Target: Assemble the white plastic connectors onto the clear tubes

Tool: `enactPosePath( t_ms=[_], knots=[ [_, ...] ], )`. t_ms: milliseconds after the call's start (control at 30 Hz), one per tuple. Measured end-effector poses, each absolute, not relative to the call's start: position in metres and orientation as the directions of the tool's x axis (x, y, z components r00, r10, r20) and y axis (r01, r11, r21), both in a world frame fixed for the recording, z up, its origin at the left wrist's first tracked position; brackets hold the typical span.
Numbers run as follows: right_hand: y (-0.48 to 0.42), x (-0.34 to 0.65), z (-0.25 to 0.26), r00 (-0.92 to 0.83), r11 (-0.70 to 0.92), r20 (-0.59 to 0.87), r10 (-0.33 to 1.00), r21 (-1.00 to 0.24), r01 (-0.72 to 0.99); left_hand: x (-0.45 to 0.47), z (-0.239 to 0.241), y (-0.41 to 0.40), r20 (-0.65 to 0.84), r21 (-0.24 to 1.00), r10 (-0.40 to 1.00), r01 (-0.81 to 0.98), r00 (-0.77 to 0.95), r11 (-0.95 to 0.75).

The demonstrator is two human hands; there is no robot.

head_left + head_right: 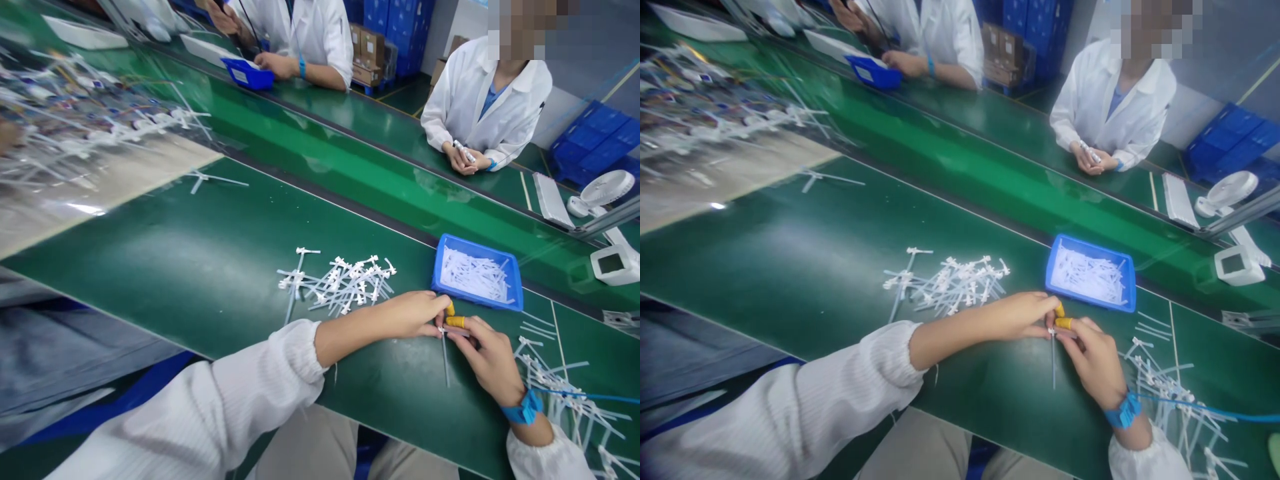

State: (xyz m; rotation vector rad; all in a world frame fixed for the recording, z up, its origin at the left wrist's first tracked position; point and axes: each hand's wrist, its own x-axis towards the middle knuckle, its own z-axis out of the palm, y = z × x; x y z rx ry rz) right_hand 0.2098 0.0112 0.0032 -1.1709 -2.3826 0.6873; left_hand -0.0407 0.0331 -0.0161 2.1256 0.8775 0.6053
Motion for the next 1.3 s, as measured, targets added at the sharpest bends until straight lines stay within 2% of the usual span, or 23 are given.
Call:
enactPosePath(
  t_ms=[200, 433, 667, 833, 1033, 1167, 1300],
  knots=[
    [0.009, 0.205, 0.001, -0.555, 0.523, 0.164, 0.815, -0.621, 0.584, -0.041, -0.017, 0.033, 0.139, 0.789, 0.752, 0.386, 0.645, -0.477],
    [0.006, 0.204, -0.003, -0.442, 0.362, 0.106, 0.891, -0.754, 0.549, -0.042, -0.014, 0.031, 0.13, 0.785, 0.778, 0.415, 0.615, -0.46],
    [0.004, 0.204, 0.0, -0.369, 0.325, 0.147, 0.918, -0.81, 0.487, -0.04, -0.013, 0.027, 0.241, 0.736, 0.775, 0.411, 0.584, -0.539],
    [0.005, 0.204, -0.001, -0.397, 0.342, 0.138, 0.907, -0.794, 0.503, -0.04, -0.016, 0.027, 0.291, 0.684, 0.766, 0.436, 0.573, -0.585],
    [0.012, 0.204, 0.002, -0.438, 0.44, 0.195, 0.877, -0.693, 0.571, -0.04, -0.014, 0.026, 0.28, 0.659, 0.767, 0.465, 0.576, -0.591],
    [0.021, 0.207, 0.005, -0.461, 0.459, 0.205, 0.864, -0.698, 0.55, -0.041, -0.009, 0.022, 0.266, 0.601, 0.774, 0.528, 0.575, -0.599],
    [0.027, 0.212, 0.007, -0.5, 0.473, 0.191, 0.844, -0.705, 0.529, -0.039, -0.009, 0.02, 0.227, 0.527, 0.727, 0.546, 0.648, -0.651]
  ],
)
